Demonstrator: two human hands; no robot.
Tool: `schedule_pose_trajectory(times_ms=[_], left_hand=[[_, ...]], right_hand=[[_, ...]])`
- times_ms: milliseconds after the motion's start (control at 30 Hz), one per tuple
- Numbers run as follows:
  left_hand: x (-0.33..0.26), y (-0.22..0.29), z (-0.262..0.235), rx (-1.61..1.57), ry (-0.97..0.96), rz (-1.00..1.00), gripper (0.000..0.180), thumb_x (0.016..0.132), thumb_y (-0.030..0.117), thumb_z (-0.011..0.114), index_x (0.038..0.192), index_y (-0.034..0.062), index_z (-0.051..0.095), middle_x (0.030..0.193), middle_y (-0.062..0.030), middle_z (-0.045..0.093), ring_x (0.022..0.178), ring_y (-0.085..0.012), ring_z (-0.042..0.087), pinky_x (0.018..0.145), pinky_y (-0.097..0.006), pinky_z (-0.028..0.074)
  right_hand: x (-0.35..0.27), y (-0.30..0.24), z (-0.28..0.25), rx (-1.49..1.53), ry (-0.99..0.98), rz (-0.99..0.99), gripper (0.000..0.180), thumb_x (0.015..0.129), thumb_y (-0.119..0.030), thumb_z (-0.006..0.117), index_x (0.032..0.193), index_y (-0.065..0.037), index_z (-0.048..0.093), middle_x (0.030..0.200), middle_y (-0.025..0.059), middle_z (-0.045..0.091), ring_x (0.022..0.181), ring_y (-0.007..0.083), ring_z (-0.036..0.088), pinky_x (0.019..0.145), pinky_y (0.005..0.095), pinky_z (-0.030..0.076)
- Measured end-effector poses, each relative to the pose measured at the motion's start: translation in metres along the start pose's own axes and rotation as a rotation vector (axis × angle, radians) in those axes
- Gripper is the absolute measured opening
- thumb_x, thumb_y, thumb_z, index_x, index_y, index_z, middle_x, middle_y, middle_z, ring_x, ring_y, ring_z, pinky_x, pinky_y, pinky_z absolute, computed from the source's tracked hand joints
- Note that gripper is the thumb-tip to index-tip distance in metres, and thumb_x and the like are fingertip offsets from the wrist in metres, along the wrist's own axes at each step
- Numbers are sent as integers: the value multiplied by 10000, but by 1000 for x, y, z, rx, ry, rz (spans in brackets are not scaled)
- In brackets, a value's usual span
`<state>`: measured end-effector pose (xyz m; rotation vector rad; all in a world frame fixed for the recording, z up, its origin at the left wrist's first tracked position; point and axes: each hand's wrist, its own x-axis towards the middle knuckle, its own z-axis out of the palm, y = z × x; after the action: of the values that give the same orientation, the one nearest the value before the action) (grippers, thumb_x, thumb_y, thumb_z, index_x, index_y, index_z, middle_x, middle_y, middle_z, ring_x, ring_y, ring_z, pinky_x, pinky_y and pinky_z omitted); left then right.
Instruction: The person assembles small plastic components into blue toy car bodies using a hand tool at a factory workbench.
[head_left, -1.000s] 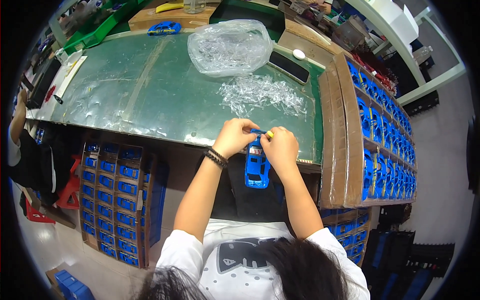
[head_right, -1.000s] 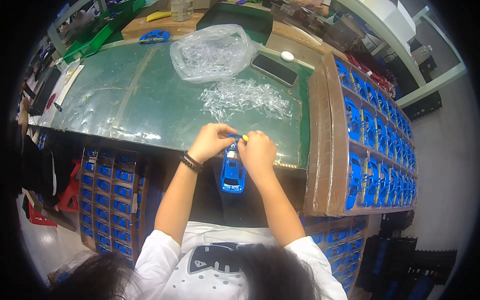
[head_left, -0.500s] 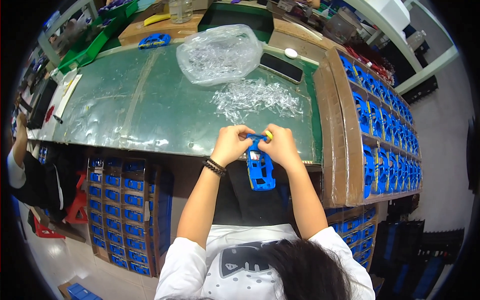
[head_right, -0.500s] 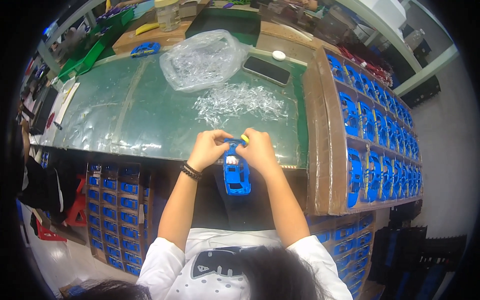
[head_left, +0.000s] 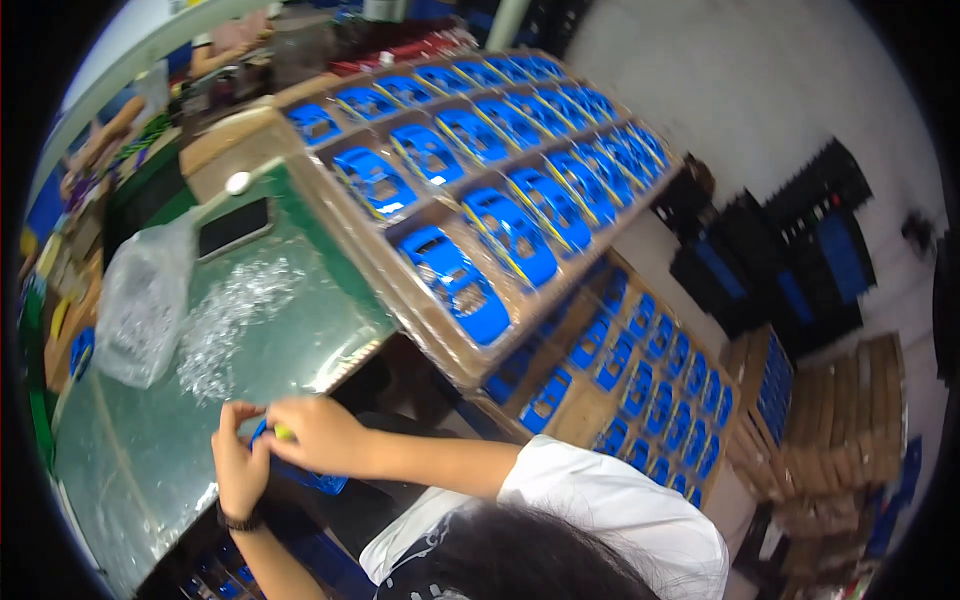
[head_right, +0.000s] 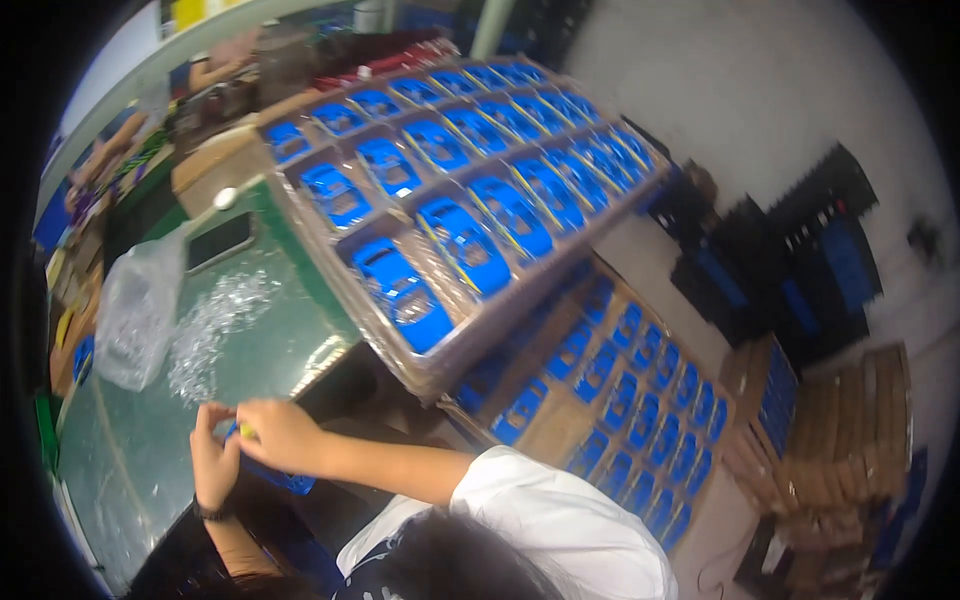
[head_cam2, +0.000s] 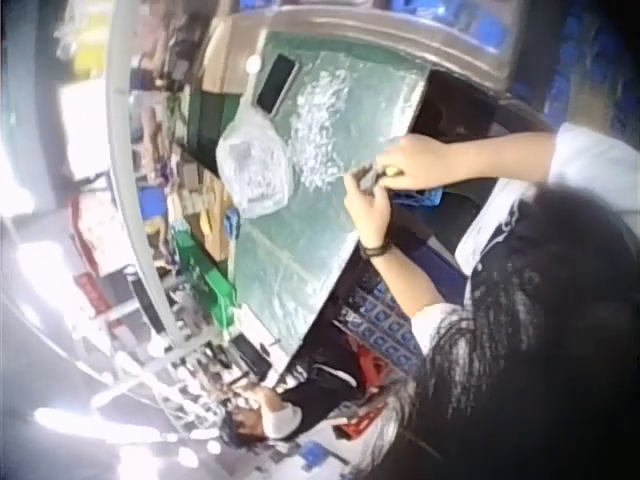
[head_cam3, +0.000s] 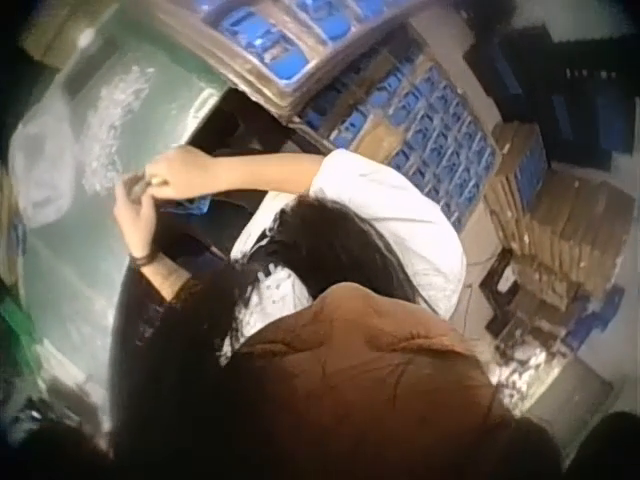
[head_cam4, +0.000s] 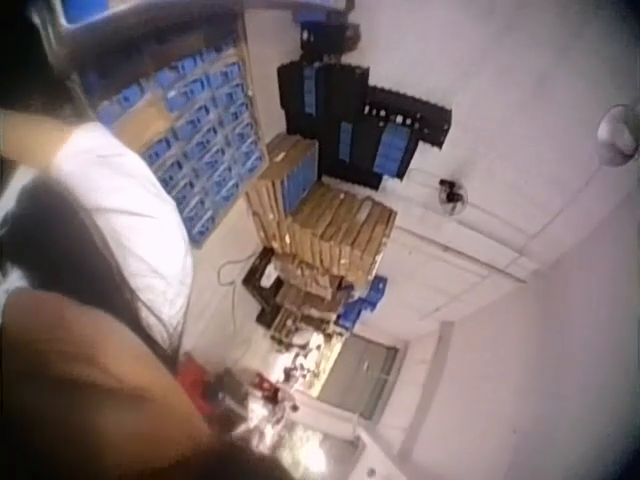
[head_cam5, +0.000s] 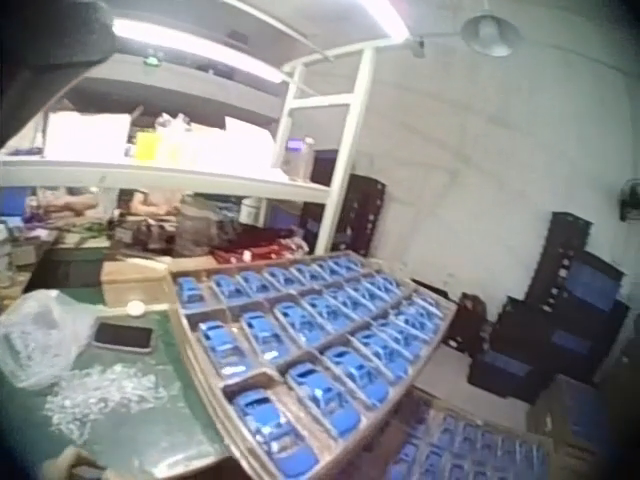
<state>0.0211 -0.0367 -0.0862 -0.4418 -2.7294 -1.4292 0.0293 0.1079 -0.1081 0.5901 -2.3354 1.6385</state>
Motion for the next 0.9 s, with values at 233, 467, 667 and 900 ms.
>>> schedule_pose_trajectory(times_ms=[233,467,667,900], left_hand=[[-19,74,67,-209,-395,175,454,505,-149,321,922,-31,453,915,-177,459,771,-261,498,646,-309,444],[-42,133,232,-530,-896,600,351,598,-62,496,930,49,516,973,-113,459,934,-277,433,805,-359,374],[-81,98,336,-197,-939,1216,239,629,200,583,839,94,541,950,-42,476,901,-225,439,791,-325,363],[-72,93,348,-170,-1173,994,356,679,282,600,939,52,522,954,-74,499,961,-240,446,823,-345,359]], right_hand=[[-140,5,-137,-21,-49,130,149,720,-189,582,666,-51,567,578,79,539,493,212,529,439,290,425],[-241,-5,-237,-804,237,1047,173,772,-166,519,736,-18,600,637,170,564,599,331,556,534,359,436],[-311,-9,-216,-433,156,1218,265,753,-178,529,939,10,555,926,215,550,873,359,524,759,386,419],[-292,-17,-209,-589,344,1276,498,612,-245,712,975,-10,467,928,207,551,869,345,536,735,375,427]])
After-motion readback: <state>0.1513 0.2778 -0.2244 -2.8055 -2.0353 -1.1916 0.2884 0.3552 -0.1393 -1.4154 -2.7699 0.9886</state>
